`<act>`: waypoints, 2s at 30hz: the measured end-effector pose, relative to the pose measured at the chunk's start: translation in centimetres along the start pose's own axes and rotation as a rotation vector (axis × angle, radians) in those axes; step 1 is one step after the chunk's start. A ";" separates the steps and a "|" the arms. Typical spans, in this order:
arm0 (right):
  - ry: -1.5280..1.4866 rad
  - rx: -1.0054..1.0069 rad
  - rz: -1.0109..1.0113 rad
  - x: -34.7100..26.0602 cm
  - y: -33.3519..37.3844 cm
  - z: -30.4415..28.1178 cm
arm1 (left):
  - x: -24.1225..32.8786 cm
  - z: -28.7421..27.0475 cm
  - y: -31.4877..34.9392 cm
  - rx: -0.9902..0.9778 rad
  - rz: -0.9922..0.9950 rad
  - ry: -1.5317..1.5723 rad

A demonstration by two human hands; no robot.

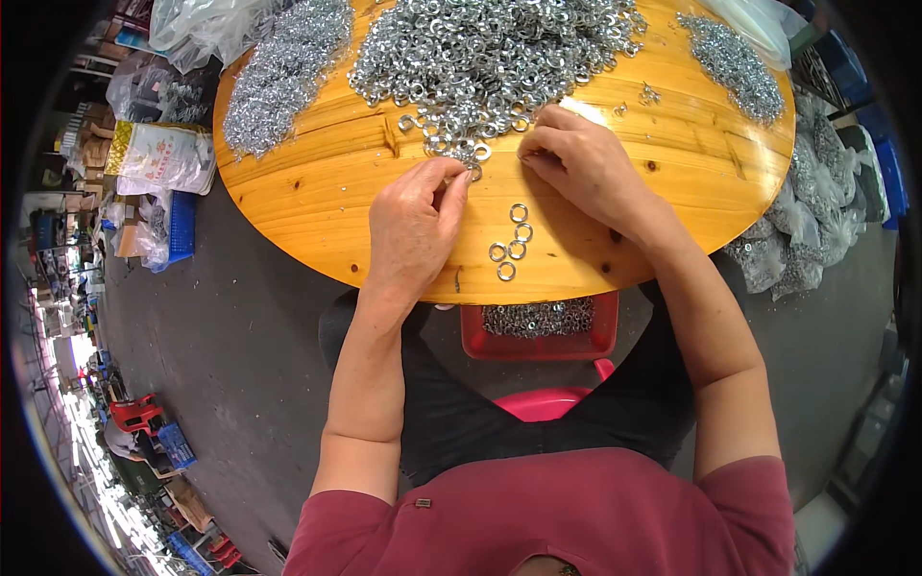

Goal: The person links metal split rings together by hand and arranges them on the table.

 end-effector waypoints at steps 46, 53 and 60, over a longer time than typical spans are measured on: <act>0.035 0.001 -0.272 -3.7 2.5 0.6 | -0.6 -2.3 3.7 -0.041 0.126 -0.281; -0.127 -0.104 -0.270 -4.4 2.2 0.9 | 0.8 -1.7 3.9 -0.165 0.176 -0.232; -0.203 -0.102 -0.086 -5.2 1.4 2.1 | -1.6 -2.4 2.5 -0.025 0.026 -0.285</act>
Point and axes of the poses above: each hand's wrist, its own y-axis away from the middle knuckle, its own z-axis out of the palm, x = y × z, the point moved 6 cm from there along -y, towards the middle knuckle, and after that the axes turned 10 degrees about z, right-handed, at the moved point
